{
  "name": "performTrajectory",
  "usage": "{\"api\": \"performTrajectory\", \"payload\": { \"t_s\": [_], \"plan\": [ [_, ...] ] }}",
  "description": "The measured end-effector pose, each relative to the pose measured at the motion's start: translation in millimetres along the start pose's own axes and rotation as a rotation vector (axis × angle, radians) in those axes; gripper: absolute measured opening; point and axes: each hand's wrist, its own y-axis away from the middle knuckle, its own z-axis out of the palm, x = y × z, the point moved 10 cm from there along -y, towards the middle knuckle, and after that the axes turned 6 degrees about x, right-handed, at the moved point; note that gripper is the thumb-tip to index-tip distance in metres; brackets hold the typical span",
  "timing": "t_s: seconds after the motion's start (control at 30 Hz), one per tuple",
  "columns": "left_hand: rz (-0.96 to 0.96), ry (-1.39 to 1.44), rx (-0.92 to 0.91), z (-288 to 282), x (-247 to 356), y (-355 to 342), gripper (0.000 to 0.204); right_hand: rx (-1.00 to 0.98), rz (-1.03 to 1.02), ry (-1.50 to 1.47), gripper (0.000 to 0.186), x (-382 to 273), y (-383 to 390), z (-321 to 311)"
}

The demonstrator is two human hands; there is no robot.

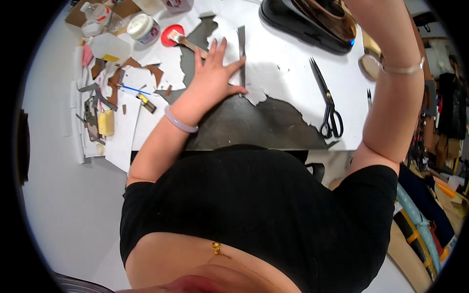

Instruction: The person retrieves a strip of dark material from a bin and places it on a white work surface. They use a ruler to measure and mark the strip, then use a yellow utility knife to cut the material along the ruler's edge. The person repeats the measuring and cutting process to create smaller pieces.

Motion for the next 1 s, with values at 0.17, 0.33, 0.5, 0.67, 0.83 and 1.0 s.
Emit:
{"api": "performTrajectory", "payload": {
  "t_s": [0.17, 0.33, 0.5, 0.67, 0.83, 1.0],
  "plan": [
    [0.015, -0.04, -0.02, 4, 7, -5, 0.082, -0.437, 0.324, 0.047, 0.019, 69, 64, 21],
    [-0.011, -0.052, -0.02, 2, 4, -4, 0.081, -0.595, -0.019, 0.0, 0.028, 122, 110, 74],
    [-0.034, -0.069, -0.021, -1, 3, -3, 0.082, -0.684, -0.006, 0.096, 0.025, 140, 114, 96],
    [-0.037, -0.065, -0.039, -7, 7, -9, 0.083, -0.675, -0.256, 0.205, 0.029, 123, 120, 109],
    [-0.023, -0.063, -0.06, -9, 9, -11, 0.084, -0.67, -0.181, 0.132, 0.013, 97, 106, 115],
    [-0.03, -0.023, -0.16, -11, 9, -15, 0.078, -0.763, -0.064, 0.214, 0.013, 109, 108, 115]
  ]
}}
